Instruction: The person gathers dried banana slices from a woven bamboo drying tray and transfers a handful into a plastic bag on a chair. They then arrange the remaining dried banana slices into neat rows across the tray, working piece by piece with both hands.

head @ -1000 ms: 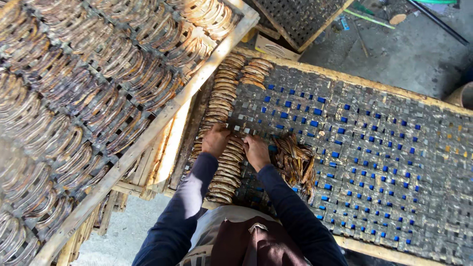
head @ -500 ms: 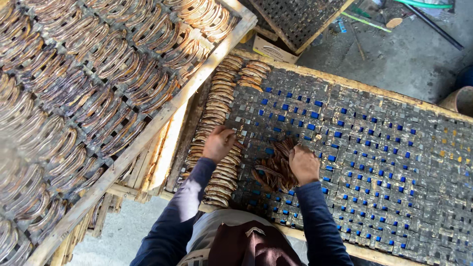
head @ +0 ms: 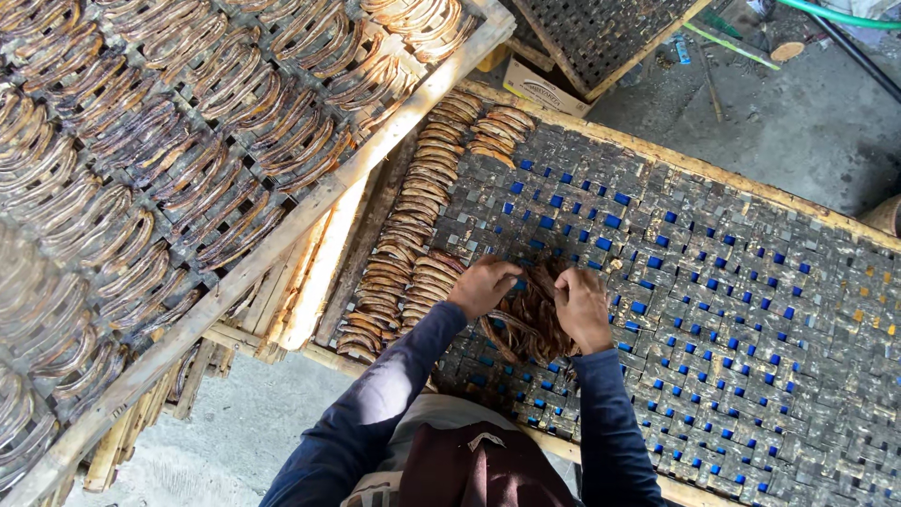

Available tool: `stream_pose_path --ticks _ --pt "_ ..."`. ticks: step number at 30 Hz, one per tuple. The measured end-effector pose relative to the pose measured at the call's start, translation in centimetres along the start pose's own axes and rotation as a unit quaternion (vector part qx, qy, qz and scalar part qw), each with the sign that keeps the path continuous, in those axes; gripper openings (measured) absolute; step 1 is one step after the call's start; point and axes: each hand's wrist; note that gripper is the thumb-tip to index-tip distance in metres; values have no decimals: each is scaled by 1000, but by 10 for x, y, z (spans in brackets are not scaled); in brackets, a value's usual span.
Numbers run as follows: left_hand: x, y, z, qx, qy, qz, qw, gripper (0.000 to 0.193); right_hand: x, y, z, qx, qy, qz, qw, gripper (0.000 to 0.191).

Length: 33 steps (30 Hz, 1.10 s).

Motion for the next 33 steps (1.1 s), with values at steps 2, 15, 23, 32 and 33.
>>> stream_pose_path --ticks 2,15,23,32,33 --pt "7 4 3 -53 -1 -64 997 31 3 -4 -2 160 -63 7 985 19" --pt "-5 -14 6 -142 14 -161 977 39 38 -23 -2 -3 -69 -31 997 42" --pt "-12 3 -13 -494 28 -308 813 49 28 -37 -51 501 -207 -67 837 19" --pt "4 -15 -82 -298 121 -163 933 28 55 -90 -29 361 -173 -66 914 12" --pt "8 -18 -86 -265 124 -155 944 24 59 -100 -20 295 -147 -57 942 12"
Point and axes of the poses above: each hand's wrist, its own x-axis towards the middle knuckle, its own z-axis out of the palm, y = z × x, and after that the axes turned 15 degrees about -x, right-handed
